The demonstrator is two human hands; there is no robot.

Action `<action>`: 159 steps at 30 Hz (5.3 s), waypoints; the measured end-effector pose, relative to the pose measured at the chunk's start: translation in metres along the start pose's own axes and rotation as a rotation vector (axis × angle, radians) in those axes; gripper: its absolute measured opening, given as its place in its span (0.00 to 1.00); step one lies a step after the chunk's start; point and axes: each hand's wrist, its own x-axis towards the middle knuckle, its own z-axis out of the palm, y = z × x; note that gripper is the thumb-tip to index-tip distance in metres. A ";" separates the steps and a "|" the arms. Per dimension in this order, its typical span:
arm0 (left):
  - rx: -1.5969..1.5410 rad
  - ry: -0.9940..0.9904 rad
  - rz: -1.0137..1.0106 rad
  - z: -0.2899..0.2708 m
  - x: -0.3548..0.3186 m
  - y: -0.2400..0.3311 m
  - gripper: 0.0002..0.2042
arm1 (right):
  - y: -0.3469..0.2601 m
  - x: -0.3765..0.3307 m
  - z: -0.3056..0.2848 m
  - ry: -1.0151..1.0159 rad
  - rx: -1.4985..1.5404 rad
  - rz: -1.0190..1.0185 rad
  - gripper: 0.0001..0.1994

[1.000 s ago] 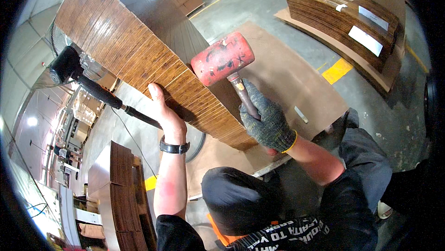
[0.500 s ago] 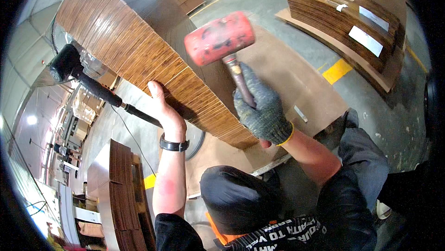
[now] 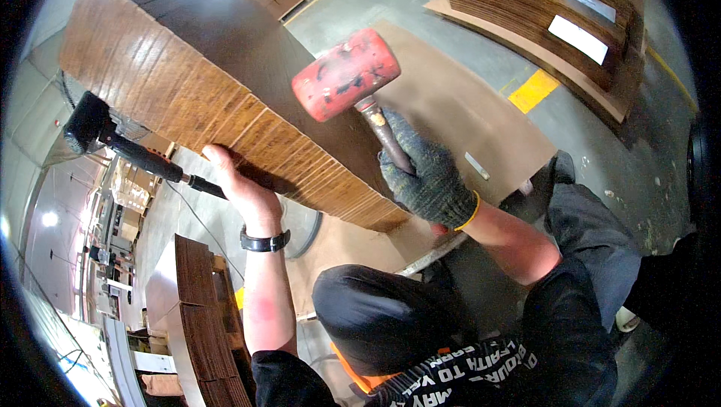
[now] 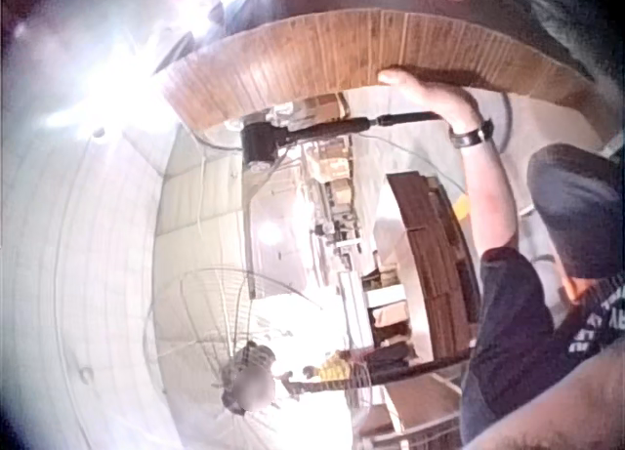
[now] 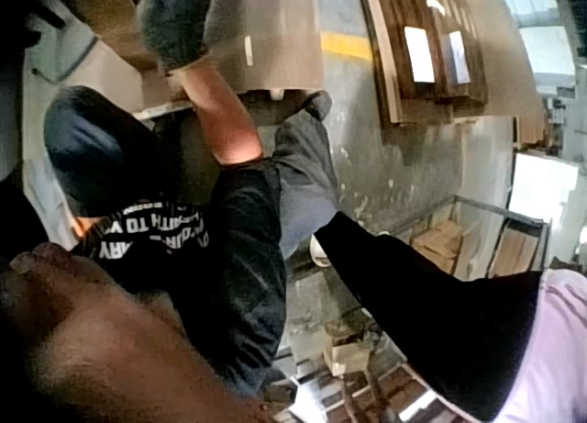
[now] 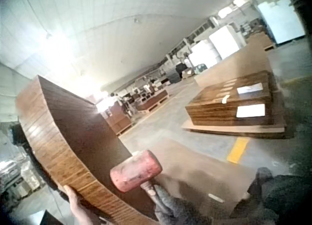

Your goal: The person uses a red rubber mallet to repeatedly strike the edge of a long, curved wooden plank. The plank is held in place by the person's left hand while the right hand delivers the blows.

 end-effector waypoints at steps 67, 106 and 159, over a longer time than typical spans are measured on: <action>0.068 -0.042 -0.494 -0.092 -0.142 -0.173 0.28 | 0.113 -0.173 -0.004 -0.522 -0.001 0.633 0.35; 0.018 -0.047 -0.733 -0.141 -0.188 -0.230 0.28 | 0.122 -0.187 -0.006 -0.479 -0.010 0.558 0.34; 0.170 -0.103 -0.676 -0.110 -0.191 -0.208 0.26 | 0.168 -0.209 0.022 -0.123 -0.207 0.387 0.36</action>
